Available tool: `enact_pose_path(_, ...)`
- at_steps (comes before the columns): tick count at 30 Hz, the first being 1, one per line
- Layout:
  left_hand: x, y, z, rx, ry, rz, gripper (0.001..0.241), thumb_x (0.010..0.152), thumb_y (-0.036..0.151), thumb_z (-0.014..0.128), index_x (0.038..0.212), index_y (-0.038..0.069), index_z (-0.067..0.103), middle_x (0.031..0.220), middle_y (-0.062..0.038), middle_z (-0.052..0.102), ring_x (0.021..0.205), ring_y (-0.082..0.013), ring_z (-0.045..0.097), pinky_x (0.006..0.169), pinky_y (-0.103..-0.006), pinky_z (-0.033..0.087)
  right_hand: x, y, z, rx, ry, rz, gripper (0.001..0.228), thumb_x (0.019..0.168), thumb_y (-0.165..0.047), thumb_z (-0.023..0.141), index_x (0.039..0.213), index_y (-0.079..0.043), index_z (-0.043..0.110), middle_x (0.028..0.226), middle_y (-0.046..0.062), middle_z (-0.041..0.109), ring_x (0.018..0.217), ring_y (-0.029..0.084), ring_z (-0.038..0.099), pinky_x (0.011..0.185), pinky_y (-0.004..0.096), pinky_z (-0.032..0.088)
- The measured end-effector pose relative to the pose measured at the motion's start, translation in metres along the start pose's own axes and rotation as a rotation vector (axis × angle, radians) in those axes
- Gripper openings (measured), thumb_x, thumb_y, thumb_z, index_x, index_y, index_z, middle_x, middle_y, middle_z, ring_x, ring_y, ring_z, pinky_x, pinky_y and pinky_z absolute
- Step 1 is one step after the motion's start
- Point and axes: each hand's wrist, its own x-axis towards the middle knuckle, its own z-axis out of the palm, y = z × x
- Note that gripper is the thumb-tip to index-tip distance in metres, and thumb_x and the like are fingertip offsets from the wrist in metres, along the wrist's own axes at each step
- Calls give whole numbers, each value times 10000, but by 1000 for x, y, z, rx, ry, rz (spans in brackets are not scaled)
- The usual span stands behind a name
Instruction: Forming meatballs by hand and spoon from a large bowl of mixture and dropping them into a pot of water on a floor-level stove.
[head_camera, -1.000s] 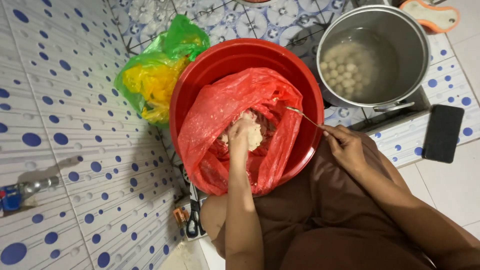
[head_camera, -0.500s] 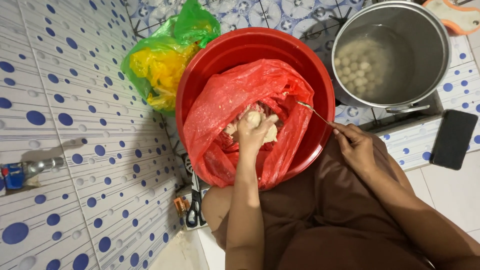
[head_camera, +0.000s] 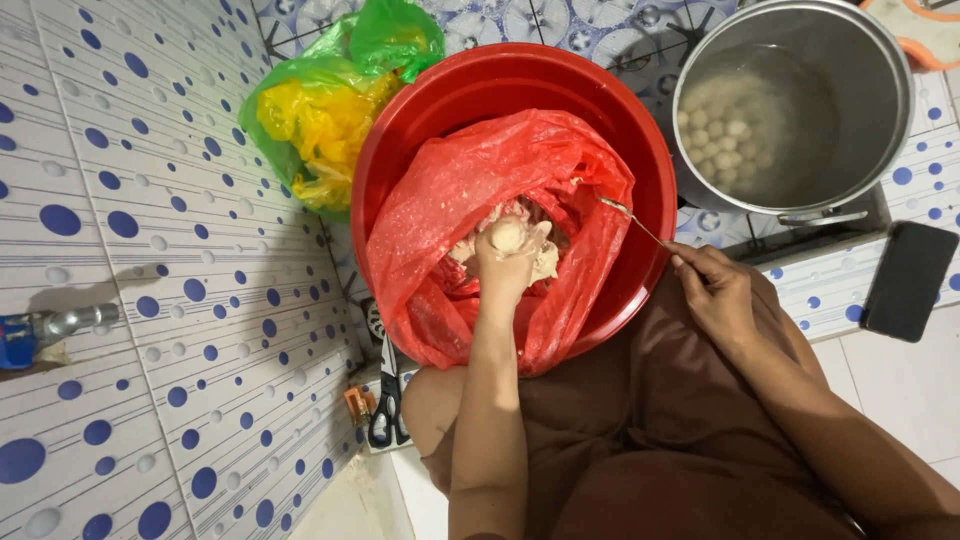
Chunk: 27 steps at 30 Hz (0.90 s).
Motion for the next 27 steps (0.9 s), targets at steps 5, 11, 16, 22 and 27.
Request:
enact_pose_path(5,12,-19,4,-72,-22,113,334,618,20,962,665,47,632,541,-67,622,575,-72,593,631,-267,574,0,2,0,-5,1,-12,239,1001,0,707,1199,-90,804,742,124,660,742,298,677,706,401,523)
enact_pose_path(11,1,-19,2,-214,-96,44,130,848,32,731,973,26,695,760,-141,707,704,-162,682,642,-334,615,0,2,0,-6,1,-3,236,1002,-5,708,1199,-93,805,744,124,662,743,296,679,702,395,522)
enact_pose_path(16,4,-3,4,-151,-45,105,290,688,-35,911,913,-8,730,881,-154,784,857,-173,757,807,-331,632,0,-1,0,-7,6,-7,243,1004,19,700,1204,-73,804,749,131,667,749,295,679,708,407,523)
enact_pose_path(22,-7,20,-1,13,3,62,304,692,109,932,680,78,630,572,5,617,616,-56,555,673,-256,527,0,1,0,-3,7,-11,236,1000,8,707,1197,-80,804,750,133,665,758,299,684,711,405,522)
enact_pose_path(27,11,-20,4,-146,-48,123,137,892,125,704,767,79,670,655,-18,611,694,-84,568,722,-269,516,-1,3,0,20,11,-1,234,1000,3,705,1190,-90,805,746,123,662,764,289,684,725,393,523)
